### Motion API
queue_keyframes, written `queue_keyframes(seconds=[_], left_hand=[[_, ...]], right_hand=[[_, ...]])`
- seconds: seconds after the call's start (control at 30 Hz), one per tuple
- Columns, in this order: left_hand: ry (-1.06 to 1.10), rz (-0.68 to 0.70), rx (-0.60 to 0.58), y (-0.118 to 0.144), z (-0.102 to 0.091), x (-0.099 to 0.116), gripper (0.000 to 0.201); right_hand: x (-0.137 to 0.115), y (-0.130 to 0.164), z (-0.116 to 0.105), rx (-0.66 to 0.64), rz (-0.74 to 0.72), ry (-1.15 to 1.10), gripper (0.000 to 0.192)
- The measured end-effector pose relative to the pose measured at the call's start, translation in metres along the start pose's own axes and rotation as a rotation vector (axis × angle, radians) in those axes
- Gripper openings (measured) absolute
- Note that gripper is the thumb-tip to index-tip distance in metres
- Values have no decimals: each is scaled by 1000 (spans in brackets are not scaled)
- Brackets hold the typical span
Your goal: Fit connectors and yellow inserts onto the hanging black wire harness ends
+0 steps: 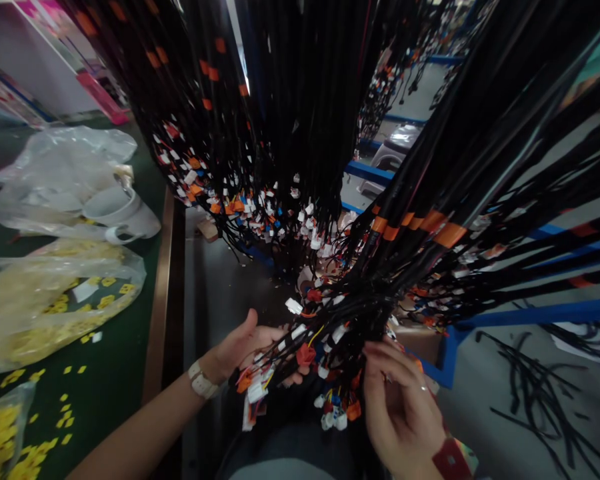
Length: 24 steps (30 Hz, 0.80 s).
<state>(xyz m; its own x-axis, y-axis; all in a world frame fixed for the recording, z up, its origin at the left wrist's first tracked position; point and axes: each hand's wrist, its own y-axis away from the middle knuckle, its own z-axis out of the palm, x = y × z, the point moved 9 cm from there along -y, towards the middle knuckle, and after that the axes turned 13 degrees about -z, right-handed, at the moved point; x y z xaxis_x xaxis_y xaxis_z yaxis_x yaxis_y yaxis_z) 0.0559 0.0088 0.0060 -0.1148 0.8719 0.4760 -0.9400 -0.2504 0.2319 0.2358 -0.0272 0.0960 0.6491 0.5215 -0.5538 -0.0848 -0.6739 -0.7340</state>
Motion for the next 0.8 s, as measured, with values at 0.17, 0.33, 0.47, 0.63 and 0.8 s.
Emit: queue_keyframes(seconds=[0.17,0.33,0.47,0.63,0.8], left_hand=[[8,-5,2,0,-1,-1,99],[-11,-52,49,1,-8,-8,98],[12,-24,131,2,-18,-11,92],[-1,18,226,3,-26,-9,85],[-19,8,230,2,-29,-7,85]], right_hand=[[-19,-9,11,-89,-113,31,20],[-33,-11,42,-288,-194,151,30],[-38,-13,64,-343,-155,268,47],[-38,-14,72,-382,-99,280,37],[-27,-8,62,-432,3,97,40]])
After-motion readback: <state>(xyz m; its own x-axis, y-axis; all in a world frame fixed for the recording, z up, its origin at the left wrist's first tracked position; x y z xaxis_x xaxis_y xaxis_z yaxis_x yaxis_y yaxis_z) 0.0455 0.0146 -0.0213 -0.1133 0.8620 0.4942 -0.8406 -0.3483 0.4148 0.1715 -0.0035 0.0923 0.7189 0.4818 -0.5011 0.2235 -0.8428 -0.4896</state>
